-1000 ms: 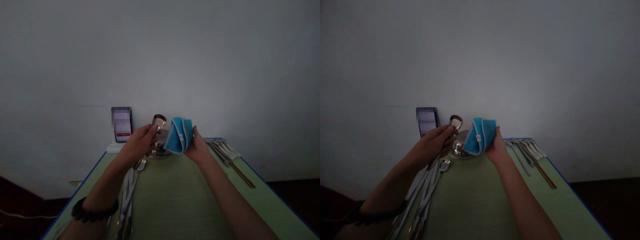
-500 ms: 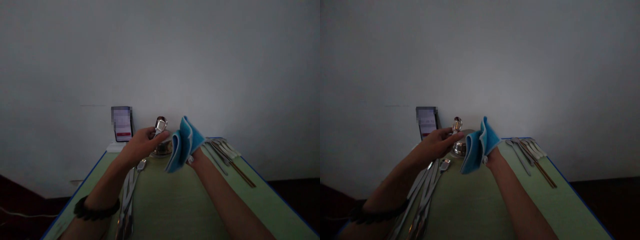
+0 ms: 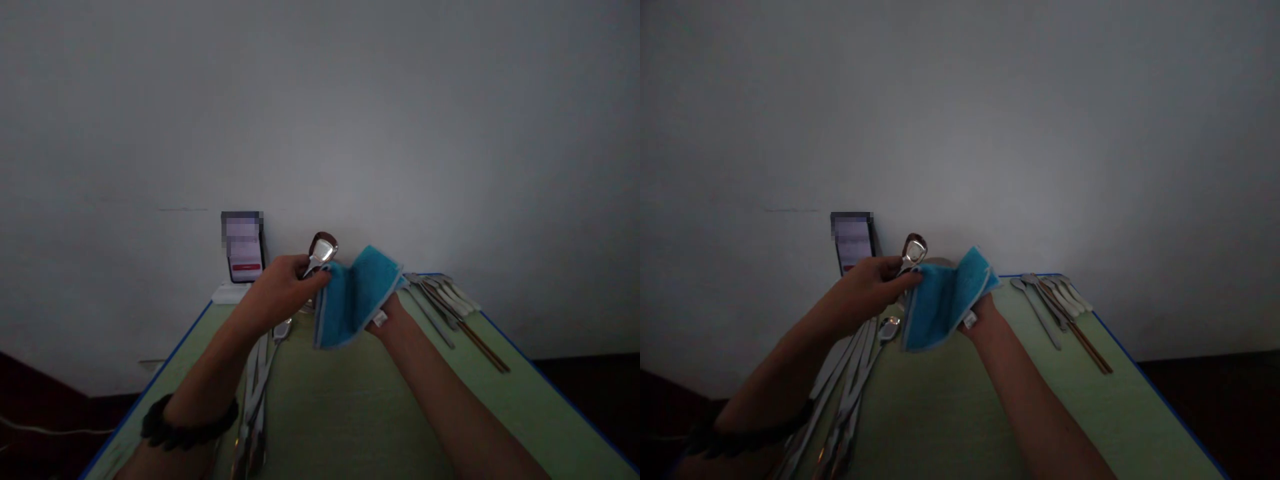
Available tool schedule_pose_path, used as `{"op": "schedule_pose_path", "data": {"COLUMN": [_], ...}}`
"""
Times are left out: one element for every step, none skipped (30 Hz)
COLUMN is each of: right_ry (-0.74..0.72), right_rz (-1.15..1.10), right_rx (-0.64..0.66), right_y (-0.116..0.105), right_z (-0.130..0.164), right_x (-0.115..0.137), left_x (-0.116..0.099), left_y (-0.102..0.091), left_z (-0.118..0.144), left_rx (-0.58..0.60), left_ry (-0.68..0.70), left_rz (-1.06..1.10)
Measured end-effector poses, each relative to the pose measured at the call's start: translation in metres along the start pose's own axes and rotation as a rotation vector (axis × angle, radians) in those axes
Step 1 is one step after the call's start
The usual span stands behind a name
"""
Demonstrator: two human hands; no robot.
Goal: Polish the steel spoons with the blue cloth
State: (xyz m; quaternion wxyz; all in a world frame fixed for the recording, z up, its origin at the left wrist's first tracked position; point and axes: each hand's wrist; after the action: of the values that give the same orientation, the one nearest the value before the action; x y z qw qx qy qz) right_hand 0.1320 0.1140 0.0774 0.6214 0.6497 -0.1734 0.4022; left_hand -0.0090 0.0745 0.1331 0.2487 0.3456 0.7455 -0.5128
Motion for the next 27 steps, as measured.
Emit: {"op": "schedule_pose_path", "data": {"right_ry": [0.052,0.114,0.174,0.225,0.262,0.283,0.287,0.274,0.255,0.226,0.189,0.152,0.108,0.058,0.006,-0.045,-0.092,-0.134,-0.172,-0.206,-0.237,-0.269,-0.298,-0.321,-0.338,-0.340,-0.332], "right_rz": [-0.030,-0.061,-0.085,-0.098,-0.099,-0.100,-0.106,-0.117,-0.130,-0.141,-0.150,-0.158,-0.168,-0.183,-0.200,-0.217,-0.231,-0.241,-0.246,-0.249,-0.246,-0.230,-0.190,-0.110,-0.004,0.108,0.230], "right_rx": [0.016,0.034,0.051,0.066,0.078,0.087,0.085,0.067,0.030,-0.022,-0.080,-0.132,-0.175,-0.208,-0.232,-0.253,-0.276,-0.299,-0.316,-0.333,-0.351,-0.365,-0.370,-0.356,-0.329,-0.288,-0.232], "right_y": [0.001,0.003,0.003,0.004,0.003,0.002,0.001,-0.002,-0.004,-0.007,-0.010,-0.012,-0.014,-0.015,-0.016,-0.015,-0.014,-0.013,-0.011,-0.009,-0.007,-0.005,-0.003,-0.001,0.001,0.002,0.002], "right_z": [0.001,0.001,0.002,0.003,0.004,0.004,0.005,0.005,0.005,0.005,0.006,0.006,0.006,0.007,0.008,0.009,0.010,0.011,0.012,0.013,0.014,0.015,0.016,0.016,0.016,0.016,0.016], "right_x": [0.001,0.002,0.003,0.003,0.004,0.005,0.007,0.009,0.012,0.016,0.020,0.025,0.030,0.035,0.039,0.043,0.046,0.049,0.050,0.051,0.051,0.051,0.050,0.049,0.047,0.044,0.040], "left_x": [0.001,0.002,0.004,0.006,0.009,0.012,0.016,0.019,0.021,0.023,0.024,0.023,0.022,0.020,0.017,0.015,0.013,0.011,0.010,0.010,0.010,0.011,0.011,0.011,0.011,0.010,0.008], "left_y": [-0.001,-0.003,-0.005,-0.007,-0.009,-0.010,-0.012,-0.013,-0.013,-0.014,-0.014,-0.014,-0.014,-0.014,-0.013,-0.013,-0.012,-0.011,-0.009,-0.008,-0.007,-0.006,-0.005,-0.004,-0.003,-0.003,-0.003], "left_z": [-0.001,-0.002,-0.003,-0.005,-0.006,-0.008,-0.009,-0.010,-0.010,-0.010,-0.010,-0.009,-0.008,-0.006,-0.005,-0.004,-0.003,-0.002,-0.001,-0.001,0.000,0.001,0.001,0.002,0.004,0.005,0.006], "left_rx": [-0.028,-0.054,-0.078,-0.100,-0.120,-0.135,-0.135,-0.124,-0.106,-0.079,-0.046,-0.014,0.016,0.043,0.076,0.108,0.135,0.162,0.188,0.214,0.236,0.255,0.271,0.285,0.294,0.298,0.302], "left_ry": [-0.026,-0.058,-0.091,-0.124,-0.155,-0.178,-0.193,-0.200,-0.201,-0.200,-0.201,-0.199,-0.194,-0.185,-0.175,-0.165,-0.157,-0.154,-0.155,-0.154,-0.151,-0.142,-0.128,-0.112,-0.095,-0.075,-0.052], "left_rz": [0.020,0.050,0.081,0.106,0.119,0.125,0.133,0.145,0.165,0.189,0.205,0.205,0.191,0.172,0.155,0.141,0.135,0.133,0.131,0.127,0.119,0.107,0.091,0.073,0.055,0.039,0.023]}}
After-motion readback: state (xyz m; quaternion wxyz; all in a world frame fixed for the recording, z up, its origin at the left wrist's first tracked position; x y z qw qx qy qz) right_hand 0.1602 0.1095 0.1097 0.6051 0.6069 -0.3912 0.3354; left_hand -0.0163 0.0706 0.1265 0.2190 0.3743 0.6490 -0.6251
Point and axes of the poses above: each hand's wrist, its own z-axis away from the middle knuckle, its own y-axis out of the palm, x = y × z, and after that the axes turned 12 degrees about -x, right-handed
